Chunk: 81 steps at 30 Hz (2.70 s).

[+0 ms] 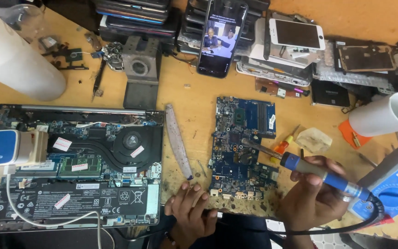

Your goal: A person uses a soldering iron to repair components on a laptop motherboard at a workbench.

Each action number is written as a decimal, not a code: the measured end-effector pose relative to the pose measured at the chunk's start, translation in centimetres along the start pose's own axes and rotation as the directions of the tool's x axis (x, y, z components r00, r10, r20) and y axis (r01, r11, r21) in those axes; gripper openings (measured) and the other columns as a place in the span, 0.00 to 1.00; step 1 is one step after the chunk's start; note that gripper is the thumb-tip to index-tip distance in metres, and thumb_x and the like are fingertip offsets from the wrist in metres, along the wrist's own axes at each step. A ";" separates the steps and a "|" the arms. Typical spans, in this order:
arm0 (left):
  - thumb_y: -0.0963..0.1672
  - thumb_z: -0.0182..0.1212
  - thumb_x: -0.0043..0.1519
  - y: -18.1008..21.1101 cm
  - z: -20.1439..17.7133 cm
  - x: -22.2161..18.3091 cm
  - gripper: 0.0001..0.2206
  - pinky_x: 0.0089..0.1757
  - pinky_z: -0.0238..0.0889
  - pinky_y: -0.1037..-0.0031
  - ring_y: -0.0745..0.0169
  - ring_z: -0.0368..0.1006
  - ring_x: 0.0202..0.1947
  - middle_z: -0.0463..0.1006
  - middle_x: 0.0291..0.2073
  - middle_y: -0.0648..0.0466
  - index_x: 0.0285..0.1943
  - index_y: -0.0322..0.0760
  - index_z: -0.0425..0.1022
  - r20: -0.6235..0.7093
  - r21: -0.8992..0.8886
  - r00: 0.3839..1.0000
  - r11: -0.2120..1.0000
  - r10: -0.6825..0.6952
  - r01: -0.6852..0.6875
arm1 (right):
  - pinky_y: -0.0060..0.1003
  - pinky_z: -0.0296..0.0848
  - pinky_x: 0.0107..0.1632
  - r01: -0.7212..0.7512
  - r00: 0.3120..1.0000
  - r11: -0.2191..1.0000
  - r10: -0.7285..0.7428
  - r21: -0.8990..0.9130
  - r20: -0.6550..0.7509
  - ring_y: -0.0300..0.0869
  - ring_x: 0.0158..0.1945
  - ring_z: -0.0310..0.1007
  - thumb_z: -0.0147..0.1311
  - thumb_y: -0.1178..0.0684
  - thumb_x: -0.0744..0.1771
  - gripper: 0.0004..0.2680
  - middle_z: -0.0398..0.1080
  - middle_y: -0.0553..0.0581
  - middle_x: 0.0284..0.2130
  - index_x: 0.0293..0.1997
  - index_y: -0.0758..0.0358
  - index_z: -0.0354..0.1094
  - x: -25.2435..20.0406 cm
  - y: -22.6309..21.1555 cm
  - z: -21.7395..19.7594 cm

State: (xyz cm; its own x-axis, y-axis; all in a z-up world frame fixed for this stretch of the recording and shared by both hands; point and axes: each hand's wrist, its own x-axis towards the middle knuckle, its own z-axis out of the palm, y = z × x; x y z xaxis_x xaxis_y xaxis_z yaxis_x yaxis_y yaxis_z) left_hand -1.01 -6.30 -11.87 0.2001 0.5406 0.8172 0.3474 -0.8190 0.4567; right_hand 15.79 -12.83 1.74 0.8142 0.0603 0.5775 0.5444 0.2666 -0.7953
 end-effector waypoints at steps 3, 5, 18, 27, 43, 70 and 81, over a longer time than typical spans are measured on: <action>0.54 0.47 0.68 0.5 -0.4 0.6 0.15 0.60 0.48 0.65 0.55 0.71 0.60 0.76 0.54 0.58 0.51 0.48 0.74 -0.006 0.021 1.000 0.999 -0.028 0.028 | 0.28 0.66 0.32 0.007 1.000 0.999 -0.008 -0.047 -0.016 0.41 0.45 0.72 0.58 0.43 0.70 0.13 0.69 0.59 0.44 0.56 0.55 0.63 0.1 -0.2 0.3; 0.54 0.47 0.68 0.3 -0.9 0.1 0.16 0.60 0.49 0.65 0.55 0.71 0.60 0.76 0.53 0.57 0.51 0.48 0.75 0.038 0.016 0.998 0.999 -0.040 0.040 | 0.28 0.65 0.30 -0.001 0.999 0.997 -0.003 -0.083 -0.043 0.41 0.48 0.72 0.59 0.41 0.70 0.14 0.68 0.57 0.45 0.56 0.55 0.62 0.0 -0.3 0.2; 0.51 0.57 0.66 3.1 -3.1 2.1 0.12 0.66 0.45 0.57 0.49 0.70 0.65 0.74 0.56 0.56 0.54 0.47 0.74 0.199 -0.080 0.950 0.962 -0.240 0.260 | 0.27 0.66 0.35 -0.053 0.999 0.996 0.053 0.075 0.001 0.35 0.36 0.64 0.58 0.45 0.72 0.10 0.70 0.56 0.45 0.57 0.53 0.65 0.1 -0.1 -0.3; 0.51 0.51 0.68 2.9 -3.5 3.6 0.15 0.69 0.32 0.57 0.46 0.68 0.66 0.76 0.59 0.50 0.53 0.43 0.77 0.278 -0.109 0.945 0.972 -0.172 0.209 | 0.28 0.68 0.37 -0.072 0.997 0.992 0.067 0.101 0.048 0.35 0.32 0.63 0.55 0.47 0.73 0.08 0.70 0.56 0.46 0.56 0.53 0.65 0.5 0.5 -0.8; 0.52 0.52 0.66 4.1 -3.6 4.2 0.17 0.69 0.28 0.53 0.41 0.65 0.68 0.74 0.60 0.45 0.54 0.43 0.78 0.354 -0.027 0.918 0.979 -0.181 0.203 | 0.22 0.59 0.23 -0.299 0.952 0.936 0.306 0.186 -0.008 0.30 0.20 0.60 0.60 0.44 0.68 0.10 0.68 0.49 0.31 0.36 0.52 0.62 1.9 -0.1 -0.3; 0.51 0.54 0.67 3.3 -4.1 4.4 0.14 0.69 0.24 0.54 0.43 0.63 0.69 0.73 0.62 0.48 0.57 0.50 0.78 0.421 -0.065 0.894 0.979 -0.151 0.196 | 0.16 0.60 0.21 -0.646 0.728 0.419 0.588 0.638 0.351 0.31 0.23 0.66 0.50 0.49 0.73 0.09 0.68 0.54 0.26 0.42 0.62 0.74 2.7 1.0 -2.6; 0.50 0.53 0.69 2.8 -3.8 4.4 0.12 0.69 0.23 0.56 0.44 0.62 0.68 0.71 0.62 0.48 0.54 0.51 0.80 0.417 -0.070 0.906 0.991 -0.074 0.113 | 0.27 0.69 0.47 -0.037 0.994 0.992 0.024 0.121 0.105 0.34 0.50 0.70 0.60 0.45 0.72 0.12 0.71 0.49 0.52 0.59 0.55 0.67 0.1 1.9 -2.8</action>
State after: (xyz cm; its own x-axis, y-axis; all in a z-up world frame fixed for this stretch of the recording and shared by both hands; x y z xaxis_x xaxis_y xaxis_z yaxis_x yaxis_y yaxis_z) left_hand -2.69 -6.94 -5.68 0.5373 0.6304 0.5603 0.3025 -0.7642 0.5697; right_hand 17.49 -15.00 -0.26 0.8014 0.1671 0.5742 0.4855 0.3788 -0.7879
